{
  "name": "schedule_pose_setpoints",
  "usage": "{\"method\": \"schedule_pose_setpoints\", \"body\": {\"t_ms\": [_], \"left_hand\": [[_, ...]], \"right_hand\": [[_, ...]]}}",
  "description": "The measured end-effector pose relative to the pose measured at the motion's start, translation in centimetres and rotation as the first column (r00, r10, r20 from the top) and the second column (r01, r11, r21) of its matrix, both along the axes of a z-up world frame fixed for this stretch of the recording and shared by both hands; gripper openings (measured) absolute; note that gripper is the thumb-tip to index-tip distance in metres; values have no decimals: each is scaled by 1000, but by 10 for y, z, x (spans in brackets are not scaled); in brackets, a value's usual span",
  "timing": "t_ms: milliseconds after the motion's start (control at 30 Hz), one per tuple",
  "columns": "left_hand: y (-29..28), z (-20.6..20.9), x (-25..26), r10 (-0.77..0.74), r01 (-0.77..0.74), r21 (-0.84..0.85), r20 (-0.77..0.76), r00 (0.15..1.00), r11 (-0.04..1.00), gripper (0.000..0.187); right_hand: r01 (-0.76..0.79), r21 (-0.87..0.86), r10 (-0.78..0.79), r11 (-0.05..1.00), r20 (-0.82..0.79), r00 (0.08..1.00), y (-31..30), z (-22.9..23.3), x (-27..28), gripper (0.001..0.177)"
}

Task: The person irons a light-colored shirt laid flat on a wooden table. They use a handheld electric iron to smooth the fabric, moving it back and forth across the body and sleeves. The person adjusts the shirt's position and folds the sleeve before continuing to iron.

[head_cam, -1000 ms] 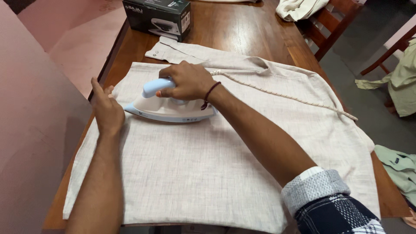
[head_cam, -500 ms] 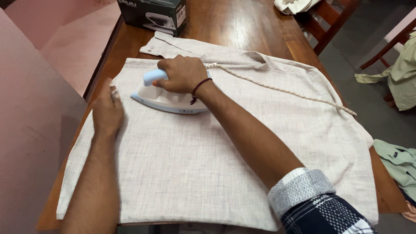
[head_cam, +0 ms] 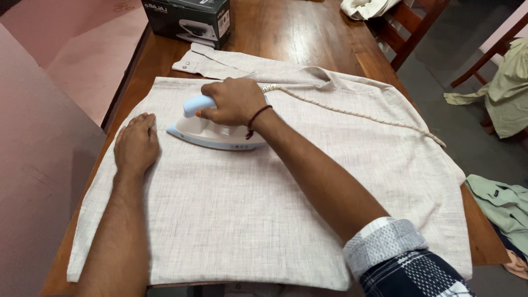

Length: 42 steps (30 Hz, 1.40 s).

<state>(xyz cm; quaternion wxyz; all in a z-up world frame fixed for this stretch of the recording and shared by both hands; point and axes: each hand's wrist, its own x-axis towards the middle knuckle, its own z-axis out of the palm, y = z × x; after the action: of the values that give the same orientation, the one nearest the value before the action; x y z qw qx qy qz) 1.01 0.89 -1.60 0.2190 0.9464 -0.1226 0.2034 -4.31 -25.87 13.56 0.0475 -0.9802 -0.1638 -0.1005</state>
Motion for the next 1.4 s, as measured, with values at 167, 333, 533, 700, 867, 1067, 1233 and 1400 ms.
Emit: {"method": "schedule_pose_setpoints", "body": {"t_ms": [167,333,533,700,867,1067,1233,1400], "left_hand": [[0,2,0,-4,4,-9,-9,1000,1000,35],[-2,3,-1,8,-8,-6,-23,1000,1000,35],[-2,8,-3,12,-12,-3,-44,999,1000,38],[-4,8,-5,39,-41,-24,-82,996,999,38],[-3,6,-4,31,-33,-29,-72,997,999,37],[-3,5,-3,20,-21,-32,-52,998,999,38],[-2,5,-3,20,-23,-37,-68,997,999,38],[-1,5,-2,16,-17,-20,-49,999,1000,38]], "right_hand": [[-86,9,86,996,37,996,-18,1,-13,46],[-3,-26,3,1000,-25,1000,-20,2,-9,47],[74,-24,-75,997,-47,996,-28,1,2,49],[25,-26,-26,999,-59,998,-42,0,5,53],[15,-26,-17,1000,-57,998,-52,-4,3,55],[23,-40,-25,999,-45,999,-67,-2,-9,53],[47,-36,-49,998,-53,997,-80,2,-21,52],[42,-19,-43,999,-22,999,-95,6,-36,50]]}}
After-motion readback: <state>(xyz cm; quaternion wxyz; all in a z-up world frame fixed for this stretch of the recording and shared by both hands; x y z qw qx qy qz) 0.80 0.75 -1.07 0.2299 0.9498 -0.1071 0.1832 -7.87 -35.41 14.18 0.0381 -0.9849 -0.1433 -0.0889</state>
